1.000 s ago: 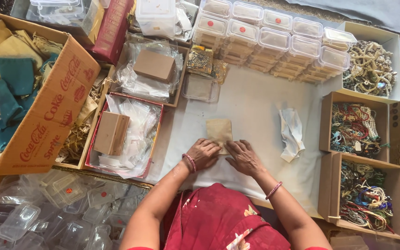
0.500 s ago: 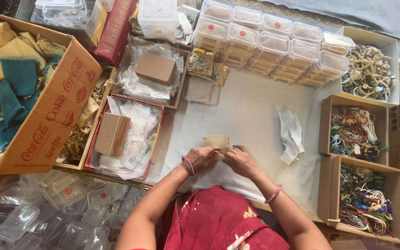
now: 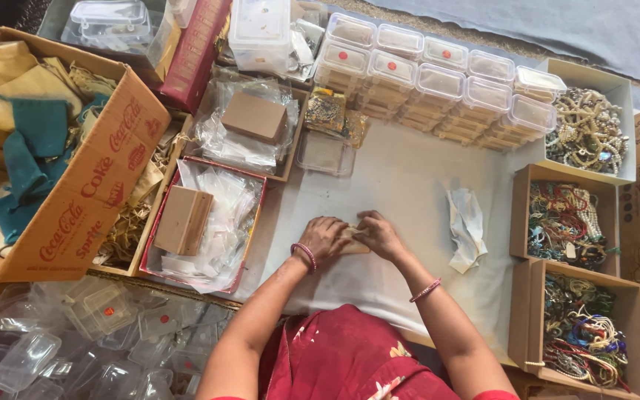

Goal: The person picks up jewelry items from boxes, wipes them with a white cloth, and places them into small plastic bags. They then put the bags into small cardboard boxes and finally into clear plastic containers, stacking them on the table.

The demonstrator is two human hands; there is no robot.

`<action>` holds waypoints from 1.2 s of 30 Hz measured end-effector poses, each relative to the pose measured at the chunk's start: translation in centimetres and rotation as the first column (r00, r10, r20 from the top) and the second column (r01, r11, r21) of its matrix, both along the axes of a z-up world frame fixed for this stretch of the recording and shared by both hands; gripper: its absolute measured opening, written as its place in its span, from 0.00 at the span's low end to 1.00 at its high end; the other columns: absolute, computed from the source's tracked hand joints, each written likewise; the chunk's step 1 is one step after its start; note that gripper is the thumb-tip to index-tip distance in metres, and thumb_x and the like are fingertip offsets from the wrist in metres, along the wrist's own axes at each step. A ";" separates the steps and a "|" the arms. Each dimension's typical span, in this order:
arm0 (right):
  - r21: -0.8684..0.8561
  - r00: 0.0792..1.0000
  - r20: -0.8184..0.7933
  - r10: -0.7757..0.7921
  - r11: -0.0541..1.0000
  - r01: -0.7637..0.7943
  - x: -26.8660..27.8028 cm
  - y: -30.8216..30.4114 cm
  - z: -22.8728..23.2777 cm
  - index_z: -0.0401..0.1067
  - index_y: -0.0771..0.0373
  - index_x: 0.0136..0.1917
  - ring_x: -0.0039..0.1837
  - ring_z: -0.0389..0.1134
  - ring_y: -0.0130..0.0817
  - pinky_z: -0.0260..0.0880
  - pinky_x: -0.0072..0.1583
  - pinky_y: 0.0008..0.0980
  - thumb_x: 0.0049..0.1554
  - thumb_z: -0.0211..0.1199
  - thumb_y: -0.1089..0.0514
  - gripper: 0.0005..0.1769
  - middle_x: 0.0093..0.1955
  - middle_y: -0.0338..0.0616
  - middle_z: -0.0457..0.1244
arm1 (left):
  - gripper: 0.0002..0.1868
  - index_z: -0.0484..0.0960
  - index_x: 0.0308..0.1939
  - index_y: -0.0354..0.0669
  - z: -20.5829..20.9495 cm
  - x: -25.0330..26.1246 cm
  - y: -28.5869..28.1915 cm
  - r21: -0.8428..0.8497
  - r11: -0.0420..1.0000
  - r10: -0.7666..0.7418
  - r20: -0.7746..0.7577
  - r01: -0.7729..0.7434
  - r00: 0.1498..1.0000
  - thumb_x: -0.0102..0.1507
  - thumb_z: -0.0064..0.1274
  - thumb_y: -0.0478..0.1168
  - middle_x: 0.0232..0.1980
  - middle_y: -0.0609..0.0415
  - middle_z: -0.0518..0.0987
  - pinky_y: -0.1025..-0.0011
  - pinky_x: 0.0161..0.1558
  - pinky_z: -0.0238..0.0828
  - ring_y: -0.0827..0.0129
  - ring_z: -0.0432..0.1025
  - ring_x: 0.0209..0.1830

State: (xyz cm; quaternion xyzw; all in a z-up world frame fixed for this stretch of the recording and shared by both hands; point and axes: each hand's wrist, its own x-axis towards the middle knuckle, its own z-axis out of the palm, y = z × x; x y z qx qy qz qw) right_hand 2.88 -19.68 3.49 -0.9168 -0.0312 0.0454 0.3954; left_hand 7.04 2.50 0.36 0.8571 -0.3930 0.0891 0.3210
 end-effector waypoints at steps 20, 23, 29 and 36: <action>0.073 0.914 -0.364 0.177 0.984 -0.162 -2.8 1.0 5.4 0.76 0.60 0.59 0.51 0.73 0.31 0.73 0.55 0.37 0.52 0.72 0.52 0.22 0.49 0.46 0.73 | 0.17 0.77 0.46 0.44 7.1 -2.9 -0.5 -0.126 0.991 -0.085 -0.306 0.048 0.948 0.59 0.65 0.45 0.43 0.50 0.82 0.60 0.47 0.77 0.55 0.78 0.46; 0.156 0.886 -0.401 0.233 0.970 -0.185 -3.0 1.5 4.7 0.78 0.62 0.59 0.48 0.70 0.27 0.73 0.53 0.34 0.54 0.71 0.54 0.20 0.46 0.44 0.73 | 0.23 0.76 0.51 0.43 8.0 -3.8 1.5 -0.175 0.980 0.035 -0.339 -0.099 0.940 0.58 0.65 0.47 0.45 0.48 0.81 0.59 0.45 0.76 0.53 0.78 0.45; 0.450 0.837 -0.444 0.319 0.888 -0.099 -2.7 1.7 -0.1 0.77 0.70 0.59 0.50 0.68 0.27 0.71 0.53 0.33 0.56 0.68 0.60 0.19 0.48 0.43 0.71 | 0.17 0.80 0.53 0.45 9.0 -7.7 6.3 -0.130 0.942 0.232 -0.414 -0.309 0.881 0.65 0.59 0.48 0.45 0.51 0.84 0.62 0.45 0.79 0.57 0.81 0.44; 0.714 0.863 -0.499 0.076 0.601 0.359 -2.6 -2.0 -2.8 0.67 0.74 0.67 0.61 0.70 0.40 0.71 0.61 0.40 0.62 0.60 0.63 0.21 0.61 0.53 0.67 | 0.16 0.66 0.51 0.45 6.9 -8.1 23.4 -0.827 0.085 0.772 -0.298 -0.556 0.561 0.72 0.53 0.50 0.42 0.58 0.69 0.68 0.36 0.76 0.73 0.68 0.31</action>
